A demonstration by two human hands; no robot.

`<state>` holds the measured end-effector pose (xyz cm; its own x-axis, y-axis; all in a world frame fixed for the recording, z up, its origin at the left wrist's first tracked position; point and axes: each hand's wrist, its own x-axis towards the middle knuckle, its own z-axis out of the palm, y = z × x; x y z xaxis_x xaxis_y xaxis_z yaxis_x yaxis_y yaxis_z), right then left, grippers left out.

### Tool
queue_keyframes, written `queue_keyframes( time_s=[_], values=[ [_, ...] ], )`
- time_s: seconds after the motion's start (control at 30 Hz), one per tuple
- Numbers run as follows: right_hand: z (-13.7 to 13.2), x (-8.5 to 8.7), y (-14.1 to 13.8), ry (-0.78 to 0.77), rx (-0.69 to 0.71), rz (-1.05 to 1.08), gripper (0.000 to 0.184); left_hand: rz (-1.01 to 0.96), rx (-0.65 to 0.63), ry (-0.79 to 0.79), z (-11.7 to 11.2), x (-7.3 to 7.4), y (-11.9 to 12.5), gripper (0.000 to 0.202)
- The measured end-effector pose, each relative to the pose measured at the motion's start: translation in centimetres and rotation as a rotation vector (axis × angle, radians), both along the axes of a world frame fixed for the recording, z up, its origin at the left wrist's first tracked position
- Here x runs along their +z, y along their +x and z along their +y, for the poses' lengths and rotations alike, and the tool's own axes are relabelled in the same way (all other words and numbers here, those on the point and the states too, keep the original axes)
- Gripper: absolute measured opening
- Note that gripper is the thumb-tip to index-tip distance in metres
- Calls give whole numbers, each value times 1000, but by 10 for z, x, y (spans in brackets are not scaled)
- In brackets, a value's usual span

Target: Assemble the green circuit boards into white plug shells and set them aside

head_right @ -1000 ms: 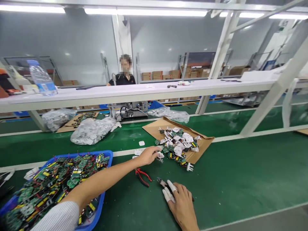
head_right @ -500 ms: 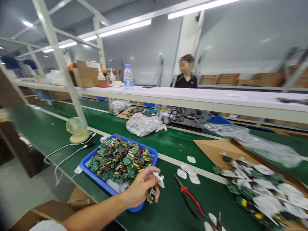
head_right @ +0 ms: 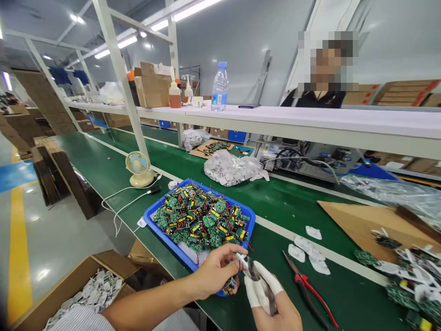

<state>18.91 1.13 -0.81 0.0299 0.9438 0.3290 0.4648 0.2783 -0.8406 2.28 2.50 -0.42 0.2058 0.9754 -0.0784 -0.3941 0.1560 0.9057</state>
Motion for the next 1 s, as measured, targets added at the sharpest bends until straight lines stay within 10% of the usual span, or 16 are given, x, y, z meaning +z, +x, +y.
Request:
queue_keyframes(
  time_s=[0.5,1.0],
  values=[
    [-3,6,-27,412,-120,-199,15,-119,131,-188,-18,12,5,60],
    [-4,0,-19,-156,-77,22,49,52,-30,108,-14,26,-16,37]
  ],
)
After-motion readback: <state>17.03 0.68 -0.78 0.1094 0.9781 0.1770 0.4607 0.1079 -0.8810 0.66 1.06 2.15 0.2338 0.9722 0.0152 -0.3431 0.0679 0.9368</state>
